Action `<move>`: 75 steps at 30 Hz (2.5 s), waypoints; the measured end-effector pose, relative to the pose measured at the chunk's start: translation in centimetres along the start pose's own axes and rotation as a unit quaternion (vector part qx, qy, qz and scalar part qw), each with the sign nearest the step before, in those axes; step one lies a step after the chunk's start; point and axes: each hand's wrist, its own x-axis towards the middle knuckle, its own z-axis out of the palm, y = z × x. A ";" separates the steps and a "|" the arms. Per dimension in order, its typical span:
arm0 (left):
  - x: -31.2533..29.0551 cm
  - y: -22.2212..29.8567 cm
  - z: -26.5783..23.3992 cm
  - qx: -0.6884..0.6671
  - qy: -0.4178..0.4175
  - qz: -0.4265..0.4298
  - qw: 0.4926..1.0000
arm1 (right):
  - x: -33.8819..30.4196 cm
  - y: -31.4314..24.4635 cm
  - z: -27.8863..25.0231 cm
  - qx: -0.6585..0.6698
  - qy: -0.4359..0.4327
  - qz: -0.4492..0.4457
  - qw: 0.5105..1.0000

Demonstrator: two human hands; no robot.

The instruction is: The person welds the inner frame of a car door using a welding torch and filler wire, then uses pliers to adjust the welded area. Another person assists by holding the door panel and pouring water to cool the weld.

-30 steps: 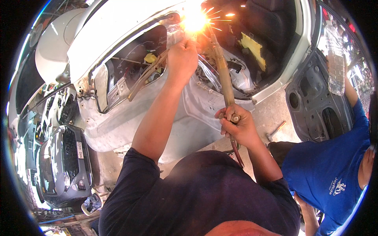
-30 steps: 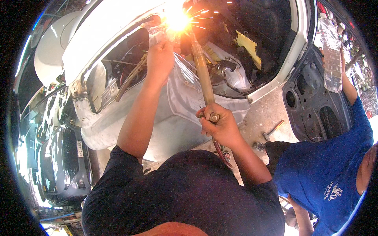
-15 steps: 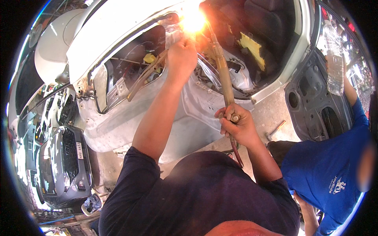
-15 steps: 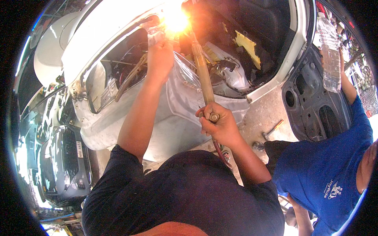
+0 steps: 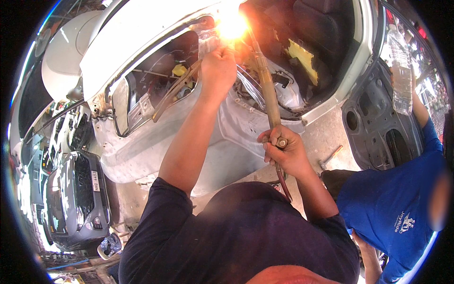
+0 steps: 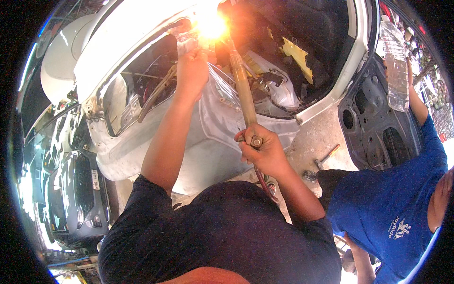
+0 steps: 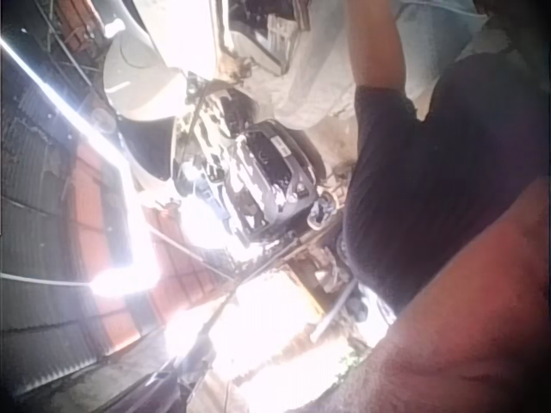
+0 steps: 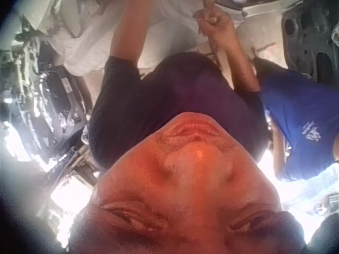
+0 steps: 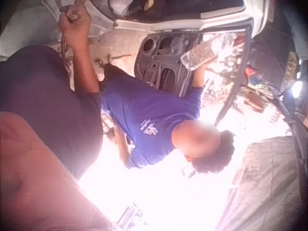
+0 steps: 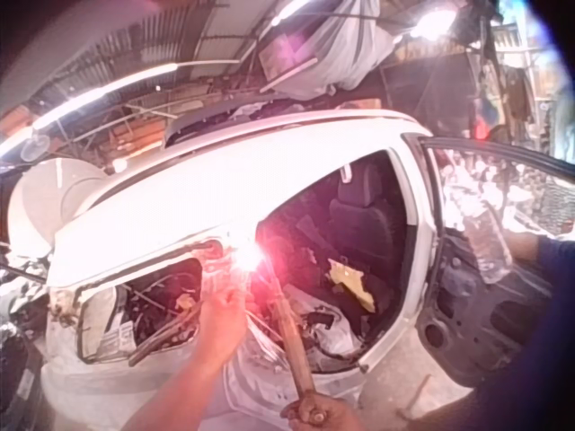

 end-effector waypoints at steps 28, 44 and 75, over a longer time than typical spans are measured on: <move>0.7 -0.3 0.6 -0.015 0.008 -0.016 1.000 | 0.1 0.4 -0.3 0.011 -0.007 -0.009 1.000; -9.0 3.4 -6.6 0.048 -0.092 0.109 0.989 | -6.2 -0.6 -3.8 -0.019 -0.049 -0.129 0.990; -28.5 -2.7 -17.5 -0.047 0.273 -0.118 0.954 | 20.5 0.6 -4.3 -0.593 0.187 -0.182 0.762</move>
